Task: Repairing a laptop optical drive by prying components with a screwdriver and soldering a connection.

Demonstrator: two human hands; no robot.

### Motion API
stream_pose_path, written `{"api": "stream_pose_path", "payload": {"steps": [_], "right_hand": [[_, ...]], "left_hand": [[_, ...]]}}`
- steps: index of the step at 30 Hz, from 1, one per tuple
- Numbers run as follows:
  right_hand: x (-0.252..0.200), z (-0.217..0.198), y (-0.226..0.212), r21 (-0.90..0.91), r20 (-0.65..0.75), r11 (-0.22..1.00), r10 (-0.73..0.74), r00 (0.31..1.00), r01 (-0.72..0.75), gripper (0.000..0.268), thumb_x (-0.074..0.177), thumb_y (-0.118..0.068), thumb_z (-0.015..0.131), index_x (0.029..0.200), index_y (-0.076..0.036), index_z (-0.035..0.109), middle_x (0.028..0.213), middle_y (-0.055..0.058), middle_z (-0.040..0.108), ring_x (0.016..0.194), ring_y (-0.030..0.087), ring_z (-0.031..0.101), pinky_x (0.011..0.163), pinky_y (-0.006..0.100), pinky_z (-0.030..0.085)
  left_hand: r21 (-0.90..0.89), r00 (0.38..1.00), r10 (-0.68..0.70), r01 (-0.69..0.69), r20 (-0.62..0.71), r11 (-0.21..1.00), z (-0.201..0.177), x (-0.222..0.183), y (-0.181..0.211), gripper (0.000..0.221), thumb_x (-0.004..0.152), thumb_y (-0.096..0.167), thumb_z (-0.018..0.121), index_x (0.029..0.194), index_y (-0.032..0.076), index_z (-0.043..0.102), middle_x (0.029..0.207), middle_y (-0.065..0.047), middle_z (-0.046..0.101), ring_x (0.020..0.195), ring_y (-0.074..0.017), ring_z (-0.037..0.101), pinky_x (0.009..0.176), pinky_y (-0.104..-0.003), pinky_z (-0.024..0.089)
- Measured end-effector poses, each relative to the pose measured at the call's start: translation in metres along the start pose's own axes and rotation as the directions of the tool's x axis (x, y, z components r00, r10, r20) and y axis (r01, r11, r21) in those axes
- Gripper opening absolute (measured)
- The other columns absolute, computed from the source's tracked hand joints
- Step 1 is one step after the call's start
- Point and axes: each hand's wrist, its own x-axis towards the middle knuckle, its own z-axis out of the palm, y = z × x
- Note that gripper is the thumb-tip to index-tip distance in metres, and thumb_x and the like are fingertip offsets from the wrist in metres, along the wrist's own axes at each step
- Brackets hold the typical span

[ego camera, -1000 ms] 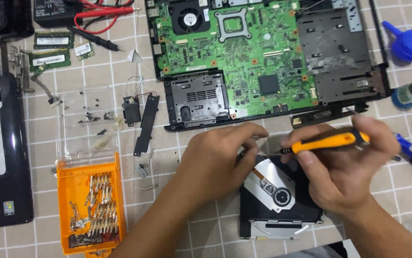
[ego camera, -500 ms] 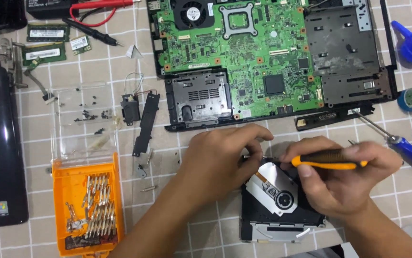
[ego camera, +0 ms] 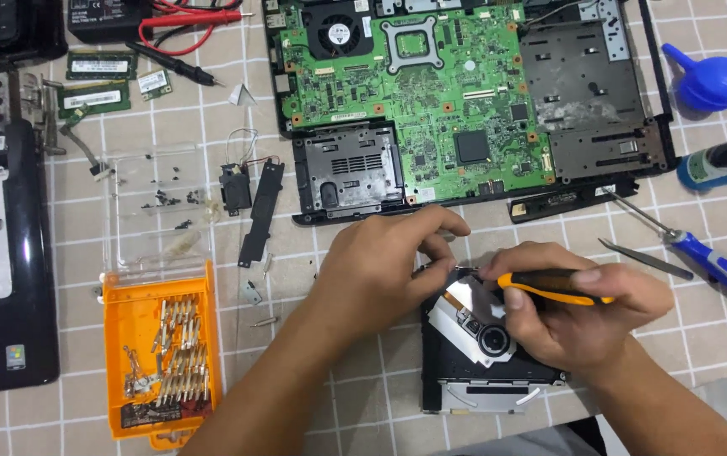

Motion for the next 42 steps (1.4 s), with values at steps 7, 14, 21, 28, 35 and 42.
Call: {"api": "stream_pose_path", "payload": {"steps": [7, 14, 21, 28, 35, 42], "right_hand": [[-0.005, -0.007, -0.01, -0.201, 0.099, 0.98, 0.025, 0.995, -0.004, 0.014, 0.08, -0.013, 0.053, 0.087, -0.004, 0.061, 0.073, 0.006, 0.067, 0.052, 0.019, 0.063, 0.052, 0.026, 0.049], [0.0, 0.002, 0.003, -0.143, -0.122, 0.915, -0.395, 0.911, 0.378, 0.051, 0.076, 0.004, 0.056, 0.099, -0.017, 0.016, 0.074, 0.023, 0.043, 0.043, 0.024, 0.034, 0.041, 0.033, 0.045], [-0.003, 0.0, 0.007, -0.143, -0.017, 0.942, -0.308, 0.951, 0.303, 0.044, 0.075, 0.003, 0.059, 0.076, -0.012, 0.018, 0.072, 0.016, 0.051, 0.047, 0.025, 0.053, 0.045, 0.031, 0.048], [-0.012, -0.002, 0.008, -0.228, 0.064, 0.972, -0.037, 0.997, 0.051, 0.028, 0.078, -0.002, 0.059, 0.066, -0.006, 0.033, 0.066, 0.011, 0.055, 0.048, 0.025, 0.049, 0.047, 0.031, 0.044], [-0.006, -0.003, 0.006, -0.231, 0.111, 0.951, -0.186, 0.976, 0.207, 0.041, 0.081, 0.0, 0.06, 0.083, -0.008, 0.02, 0.074, 0.017, 0.053, 0.053, 0.028, 0.048, 0.047, 0.035, 0.041], [-0.027, -0.011, 0.023, -0.058, 0.053, 0.979, 0.199, 0.979, -0.196, 0.008, 0.081, -0.009, 0.061, 0.078, -0.005, 0.054, 0.07, 0.006, 0.058, 0.046, 0.013, 0.048, 0.043, 0.024, 0.033]], "left_hand": [[-0.002, 0.999, -0.043, 0.044, 0.017, 0.999, -0.002, -0.001, 0.003, 0.026, 0.08, 0.023, 0.061, 0.105, 0.028, 0.058, 0.084, 0.016, 0.074, 0.079, -0.0165, 0.069, 0.065, -0.037, 0.048], [0.044, 0.994, -0.085, 0.082, 0.071, 0.996, -0.006, 0.0, 0.006, 0.029, 0.082, 0.025, 0.06, 0.11, 0.028, 0.058, 0.089, 0.015, 0.074, 0.081, -0.0164, 0.069, 0.066, -0.038, 0.047], [0.056, 0.996, -0.067, 0.063, 0.061, 0.996, -0.005, 0.0, 0.005, 0.028, 0.082, 0.025, 0.06, 0.11, 0.028, 0.058, 0.089, 0.014, 0.074, 0.081, -0.0169, 0.069, 0.064, -0.038, 0.047], [0.048, 0.998, -0.046, 0.044, 0.04, 0.998, -0.001, 0.0, 0.001, 0.028, 0.081, 0.025, 0.06, 0.108, 0.028, 0.058, 0.087, 0.015, 0.074, 0.083, -0.0183, 0.068, 0.065, -0.039, 0.046], [0.04, 0.995, -0.079, 0.077, 0.053, 0.996, -0.003, 0.0, 0.005, 0.024, 0.082, 0.027, 0.059, 0.106, 0.029, 0.058, 0.087, 0.015, 0.074, 0.083, -0.017, 0.069, 0.065, -0.038, 0.047], [0.054, 0.993, -0.098, 0.094, 0.071, 0.994, -0.003, 0.0, 0.006, 0.024, 0.082, 0.026, 0.06, 0.106, 0.03, 0.058, 0.089, 0.015, 0.075, 0.082, -0.0192, 0.069, 0.066, -0.04, 0.048]]}}
